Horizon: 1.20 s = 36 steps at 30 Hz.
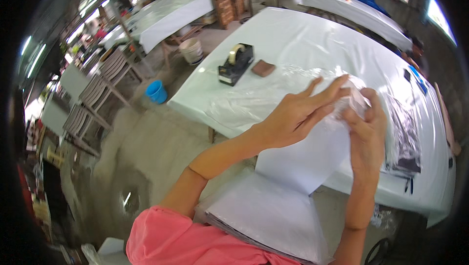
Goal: The person wraps a large flat black object in a clear plastic sheet by folding the sheet over the item and tucking it in by hand.
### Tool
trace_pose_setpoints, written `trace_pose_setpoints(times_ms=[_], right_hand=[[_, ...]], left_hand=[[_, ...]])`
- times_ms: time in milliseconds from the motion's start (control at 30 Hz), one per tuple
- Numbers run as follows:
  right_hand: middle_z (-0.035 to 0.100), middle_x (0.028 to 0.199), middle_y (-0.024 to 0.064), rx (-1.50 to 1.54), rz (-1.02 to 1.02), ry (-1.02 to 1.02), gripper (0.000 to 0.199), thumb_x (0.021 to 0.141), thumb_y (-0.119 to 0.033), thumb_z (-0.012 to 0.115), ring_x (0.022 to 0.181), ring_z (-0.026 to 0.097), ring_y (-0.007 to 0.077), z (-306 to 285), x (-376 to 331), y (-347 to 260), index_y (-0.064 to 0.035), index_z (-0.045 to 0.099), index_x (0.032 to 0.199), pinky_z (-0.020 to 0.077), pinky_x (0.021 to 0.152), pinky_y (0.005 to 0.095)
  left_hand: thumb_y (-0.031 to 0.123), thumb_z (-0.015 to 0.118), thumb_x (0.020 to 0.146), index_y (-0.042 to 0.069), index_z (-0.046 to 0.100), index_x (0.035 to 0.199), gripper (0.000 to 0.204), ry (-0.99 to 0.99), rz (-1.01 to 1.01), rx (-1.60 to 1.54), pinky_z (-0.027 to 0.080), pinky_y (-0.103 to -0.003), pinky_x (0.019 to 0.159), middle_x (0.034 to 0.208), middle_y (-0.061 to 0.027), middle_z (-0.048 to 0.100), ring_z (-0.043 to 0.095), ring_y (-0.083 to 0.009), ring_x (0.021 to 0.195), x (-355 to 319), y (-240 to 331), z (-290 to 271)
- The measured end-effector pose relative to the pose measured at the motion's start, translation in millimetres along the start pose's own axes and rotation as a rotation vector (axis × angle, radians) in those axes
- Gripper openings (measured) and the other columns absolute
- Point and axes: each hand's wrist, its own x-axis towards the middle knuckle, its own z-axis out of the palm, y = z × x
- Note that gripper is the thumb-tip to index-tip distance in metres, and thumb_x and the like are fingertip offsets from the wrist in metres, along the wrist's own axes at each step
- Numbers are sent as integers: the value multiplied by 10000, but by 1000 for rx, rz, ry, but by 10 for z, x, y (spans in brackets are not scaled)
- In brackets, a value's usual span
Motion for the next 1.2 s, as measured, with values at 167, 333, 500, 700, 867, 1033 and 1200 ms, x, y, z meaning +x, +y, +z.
trace_pose_setpoints(times_ms=[167, 333, 500, 700, 867, 1033, 1200], right_hand=[[530, 840, 27, -44, 78, -143, 422, 682, -91, 736, 684, 531, 96, 102, -164, -4, -28, 435, 972, 418, 586, 219], [427, 719, -17, 149, 277, -209, 336, 747, -112, 698, 554, 424, 56, 82, -199, 4, -87, 390, 878, 331, 492, 199], [448, 717, -10, 278, 209, 12, 246, 818, -88, 627, 621, 439, 44, 207, -280, -42, -89, 390, 884, 322, 528, 158], [519, 868, 60, -212, -193, 59, 358, 791, -218, 678, 829, 529, 117, 48, -403, -138, -23, 455, 992, 415, 751, 237], [508, 1097, 118, -921, -374, -306, 676, 703, -407, 711, 989, 513, 208, 55, -354, -150, 17, 471, 1171, 392, 885, 342], [561, 958, 76, -543, -75, -70, 445, 824, -325, 622, 862, 520, 135, -361, -538, 121, 21, 549, 1094, 407, 772, 271], [596, 892, 47, -120, 189, 118, 318, 810, -226, 661, 743, 529, 94, -471, -732, 330, 48, 591, 956, 410, 644, 237]], left_hand=[[87, 457, 899, 94, 459, 1276, 378, 29, -142, 153, 502, -342, 765, 1169, -119, 571, 624, -318, 874, 116, -309, -412], [131, 578, 826, 113, 318, 1375, 607, 457, 46, 1054, 454, -373, 838, 1315, -241, 405, 483, -395, 1113, 214, -338, -788], [315, 681, 733, -23, 109, 1401, 943, -68, -10, 379, 210, -541, 1038, 1448, -244, 128, 103, -430, 1341, -247, 519, -45], [352, 598, 817, -56, 475, 1186, 563, -104, -19, 504, 413, -425, 865, 1123, -196, 542, 533, -334, 991, -354, 68, 314], [495, 411, 916, -29, 540, 586, 633, -562, -469, -397, 284, -333, 434, 449, -67, 375, 312, -136, 457, -299, 196, -117], [426, 491, 898, 5, 534, 555, 545, -597, -510, -428, 258, -306, 425, 445, -20, 377, 307, -102, 464, -277, 187, -287], [389, 514, 872, 31, 655, 875, 385, -329, -667, -596, 405, -267, 555, 664, -38, 583, 509, -101, 597, -531, 139, -364]])
